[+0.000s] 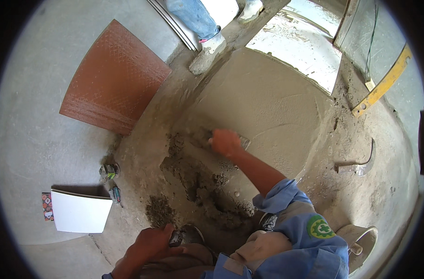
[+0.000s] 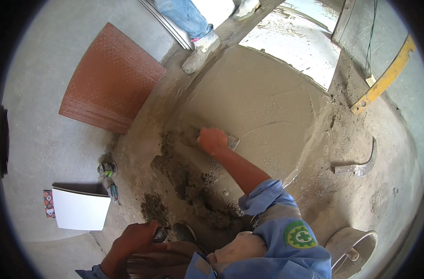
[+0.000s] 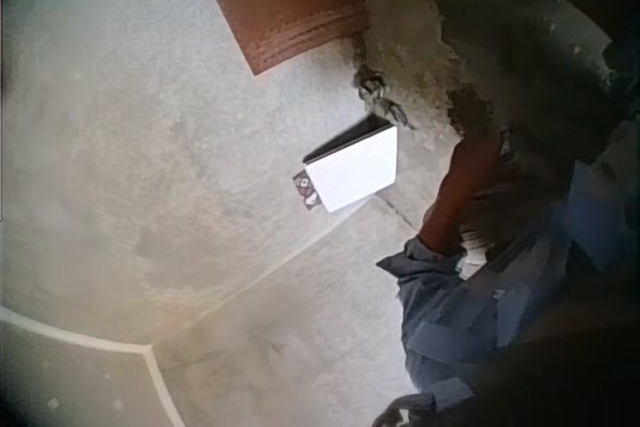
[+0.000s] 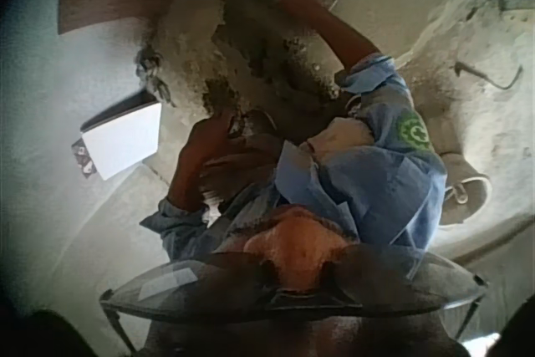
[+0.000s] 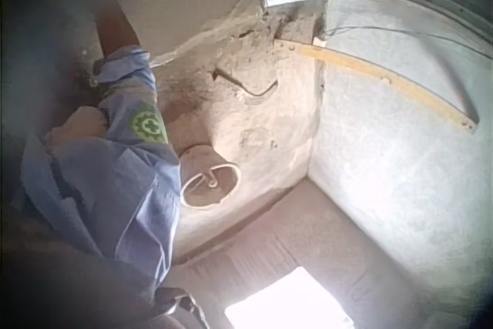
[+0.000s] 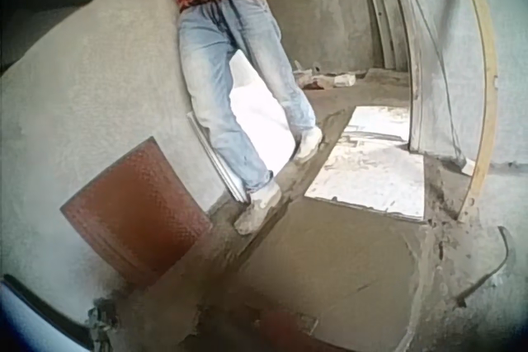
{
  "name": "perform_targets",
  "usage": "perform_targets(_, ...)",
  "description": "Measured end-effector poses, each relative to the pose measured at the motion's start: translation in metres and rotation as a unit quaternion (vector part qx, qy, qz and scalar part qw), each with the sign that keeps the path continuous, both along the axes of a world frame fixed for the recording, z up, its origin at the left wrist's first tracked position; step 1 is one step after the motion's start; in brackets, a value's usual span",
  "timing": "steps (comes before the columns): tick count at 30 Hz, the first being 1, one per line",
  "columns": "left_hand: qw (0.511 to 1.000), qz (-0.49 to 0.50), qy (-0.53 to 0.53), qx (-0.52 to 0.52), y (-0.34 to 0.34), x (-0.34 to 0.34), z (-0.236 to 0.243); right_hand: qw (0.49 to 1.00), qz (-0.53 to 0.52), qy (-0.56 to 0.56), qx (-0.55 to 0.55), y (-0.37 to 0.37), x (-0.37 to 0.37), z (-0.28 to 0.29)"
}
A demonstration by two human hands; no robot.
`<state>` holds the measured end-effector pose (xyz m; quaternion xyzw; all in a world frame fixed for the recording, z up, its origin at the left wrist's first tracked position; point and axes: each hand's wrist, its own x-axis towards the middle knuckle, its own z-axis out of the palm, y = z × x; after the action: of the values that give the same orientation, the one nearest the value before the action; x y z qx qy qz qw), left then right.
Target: The person smooths wet cement on the floor with a trowel, places a tile over the cement, taps the tile with a rubber mallet, and aligns it using a spirit level.
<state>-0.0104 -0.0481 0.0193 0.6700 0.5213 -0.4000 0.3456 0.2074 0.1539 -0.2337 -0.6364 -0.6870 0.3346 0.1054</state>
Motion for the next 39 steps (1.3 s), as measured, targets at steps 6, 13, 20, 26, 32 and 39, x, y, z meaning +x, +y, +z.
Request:
perform_targets(6, 1.0, -0.019, -0.008, 0.021, -0.007, -0.01, -0.001, 0.998, 0.047, -0.034, 0.026, -0.034, 0.0, 0.001)
perform_targets(13, 0.998, -0.024, -0.034, 0.049, -0.009, -0.007, 0.015, 0.988, -0.083, -0.125, 0.042, -0.026, 0.084, -0.005)
perform_targets(20, 0.999, -0.009, -0.018, 0.036, -0.014, -0.011, 0.018, 0.941, -0.28, -0.182, 0.043, -0.035, 0.188, 0.002)
perform_targets(26, 0.999, -0.02, -0.021, 0.034, -0.015, -0.012, 0.014, 0.995, -0.089, -0.043, 0.028, -0.068, 0.12, 0.017)
perform_targets(32, 0.999, -0.026, -0.019, 0.02, -0.011, 0.002, 0.012, 0.994, 0.059, -0.032, 0.082, -0.06, 0.035, -0.005)
perform_targets(39, 1.0, -0.001, 0.007, 0.008, -0.016, -0.002, 0.01, 0.995, 0.024, -0.067, 0.076, 0.007, 0.038, -0.015)
